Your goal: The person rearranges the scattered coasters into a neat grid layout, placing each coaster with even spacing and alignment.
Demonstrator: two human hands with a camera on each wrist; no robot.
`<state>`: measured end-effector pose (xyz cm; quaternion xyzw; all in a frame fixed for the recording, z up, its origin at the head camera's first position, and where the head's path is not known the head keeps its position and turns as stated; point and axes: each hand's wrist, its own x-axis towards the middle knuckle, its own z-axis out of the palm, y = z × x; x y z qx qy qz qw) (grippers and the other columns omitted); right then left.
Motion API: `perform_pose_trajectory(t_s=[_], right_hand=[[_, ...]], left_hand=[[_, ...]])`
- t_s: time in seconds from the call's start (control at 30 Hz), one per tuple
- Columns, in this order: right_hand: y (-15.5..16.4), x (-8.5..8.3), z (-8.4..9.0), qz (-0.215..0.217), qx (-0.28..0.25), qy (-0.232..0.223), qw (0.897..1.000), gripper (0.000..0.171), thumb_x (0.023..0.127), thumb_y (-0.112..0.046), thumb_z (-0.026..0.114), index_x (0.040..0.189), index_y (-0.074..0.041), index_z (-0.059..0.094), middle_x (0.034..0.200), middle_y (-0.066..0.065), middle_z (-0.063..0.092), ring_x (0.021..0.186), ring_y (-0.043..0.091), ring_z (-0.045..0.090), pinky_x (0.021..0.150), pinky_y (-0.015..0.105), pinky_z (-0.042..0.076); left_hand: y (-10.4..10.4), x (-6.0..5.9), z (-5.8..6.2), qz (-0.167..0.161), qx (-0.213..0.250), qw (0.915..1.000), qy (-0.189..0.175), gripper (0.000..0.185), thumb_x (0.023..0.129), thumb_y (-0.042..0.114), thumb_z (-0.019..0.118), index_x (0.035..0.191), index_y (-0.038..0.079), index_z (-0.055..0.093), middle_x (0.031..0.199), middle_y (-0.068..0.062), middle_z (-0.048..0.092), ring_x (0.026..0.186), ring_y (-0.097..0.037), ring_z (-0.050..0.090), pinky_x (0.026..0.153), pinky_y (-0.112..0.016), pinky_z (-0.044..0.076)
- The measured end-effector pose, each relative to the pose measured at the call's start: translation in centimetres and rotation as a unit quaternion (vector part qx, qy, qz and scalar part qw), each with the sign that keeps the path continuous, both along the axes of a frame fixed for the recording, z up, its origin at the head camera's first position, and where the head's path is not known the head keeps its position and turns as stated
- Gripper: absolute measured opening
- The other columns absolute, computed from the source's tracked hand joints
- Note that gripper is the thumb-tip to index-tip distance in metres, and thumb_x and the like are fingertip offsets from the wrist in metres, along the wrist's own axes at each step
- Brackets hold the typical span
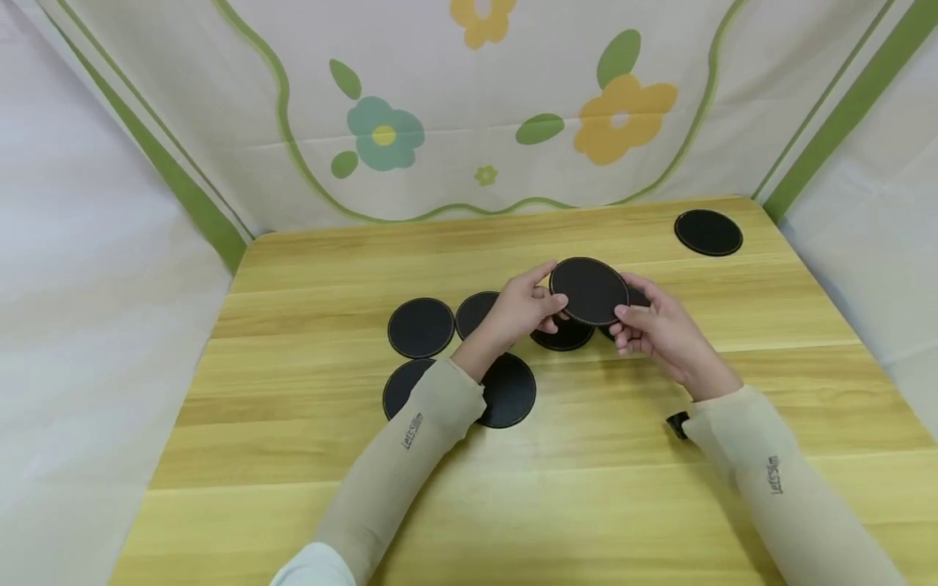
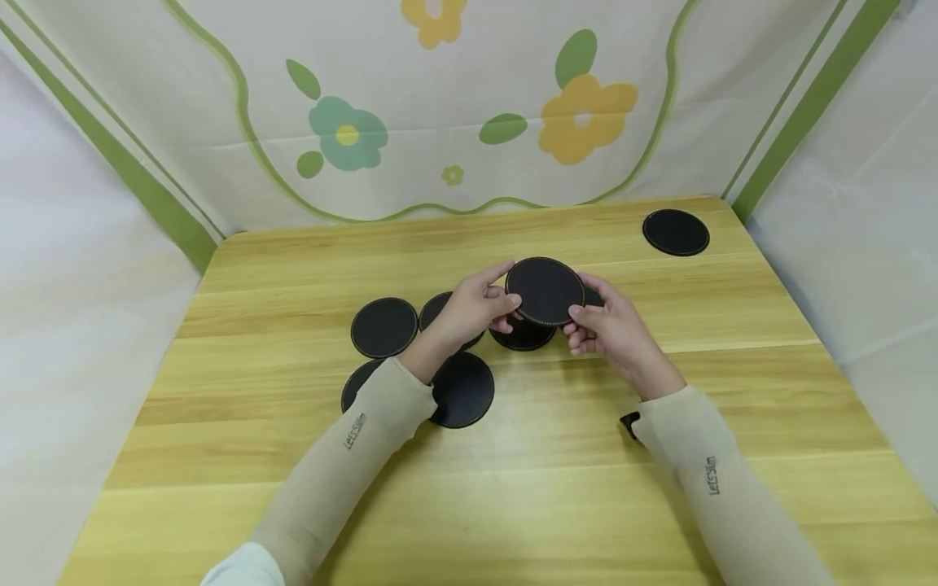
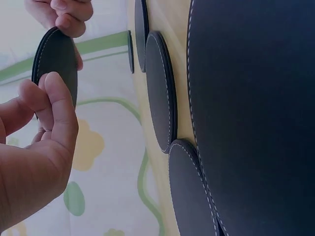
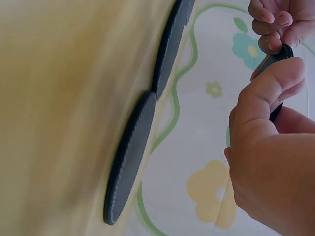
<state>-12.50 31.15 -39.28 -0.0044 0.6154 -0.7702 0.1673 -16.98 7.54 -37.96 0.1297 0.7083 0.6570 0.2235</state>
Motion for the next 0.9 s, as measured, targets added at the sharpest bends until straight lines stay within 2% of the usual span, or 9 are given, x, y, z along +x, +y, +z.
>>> perform_pose_trajectory(t_s=[0.1, 0.23, 0.3, 0.5, 0.7, 0.9], right_hand=[[-0.3, 0.8, -0.2, 0.001, 0.025, 0.002, 1.0, 0.073, 0.104, -0.004, 0.053, 0.162, -0.005, 0.008, 0.076, 0.01, 0.065, 0.059, 0.017, 0.061, 0.056, 0.029, 0.057], [-0.5, 1.8, -0.5, 0.005, 0.043, -0.005, 0.999, 0.071, 0.104, -0.004, 0.054, 0.161, -0.007, 0.012, 0.076, 0.01, 0.065, 0.059, 0.017, 0.061, 0.056, 0.03, 0.057], [-0.6, 2.3, -0.8, 0.011, 0.04, -0.005, 0.999, 0.072, 0.104, -0.005, 0.055, 0.161, -0.007, 0.011, 0.076, 0.01, 0.065, 0.059, 0.017, 0.061, 0.056, 0.031, 0.057], [-0.8, 3.8, -1.4, 0.024, 0.037, -0.013, 0.999, 0.07, 0.104, -0.007, 0.056, 0.16, -0.008, 0.013, 0.078, 0.009, 0.066, 0.06, 0.016, 0.061, 0.058, 0.03, 0.057], [-0.4, 5.5, -1.7, 0.04, 0.02, -0.003, 0.999, 0.068, 0.105, -0.007, 0.056, 0.159, -0.007, 0.014, 0.078, 0.008, 0.067, 0.059, 0.016, 0.062, 0.057, 0.03, 0.057], [-0.3, 6.7, -2.2, 0.051, 0.016, -0.006, 0.999, 0.068, 0.105, -0.006, 0.054, 0.158, -0.005, 0.013, 0.078, 0.01, 0.067, 0.059, 0.016, 0.062, 0.057, 0.029, 0.057]], left_hand=[[-0.5, 0.9, -0.2, -0.009, -0.006, 0.9999, 0.0, 0.069, 0.101, 0.006, 0.062, 0.161, 0.014, 0.029, 0.084, -0.025, 0.066, 0.062, -0.026, 0.062, 0.075, -0.045, 0.059], [-1.0, 1.9, -0.6, -0.02, -0.009, 0.9998, -0.001, 0.071, 0.101, 0.006, 0.063, 0.161, 0.012, 0.026, 0.08, -0.018, 0.069, 0.07, -0.042, 0.062, 0.081, -0.056, 0.056], [-1.2, 2.4, -0.6, -0.021, -0.011, 0.9997, -0.003, 0.072, 0.101, 0.005, 0.063, 0.161, 0.011, 0.025, 0.08, -0.017, 0.069, 0.071, -0.043, 0.062, 0.081, -0.056, 0.056], [-1.5, 4.0, -0.5, -0.021, -0.018, 0.9994, -0.023, 0.073, 0.1, 0.002, 0.063, 0.161, 0.009, 0.025, 0.079, -0.017, 0.07, 0.057, -0.021, 0.061, 0.076, -0.053, 0.058], [-1.6, 5.8, -0.8, -0.019, -0.014, 0.9992, -0.033, 0.074, 0.099, 0.001, 0.064, 0.161, 0.009, 0.024, 0.077, -0.015, 0.07, 0.054, -0.021, 0.06, 0.065, -0.037, 0.06], [-1.4, 7.6, -1.2, -0.007, -0.021, 0.999, -0.039, 0.074, 0.098, -0.001, 0.064, 0.161, 0.009, 0.025, 0.076, -0.013, 0.069, 0.053, -0.022, 0.058, 0.066, -0.045, 0.06]])
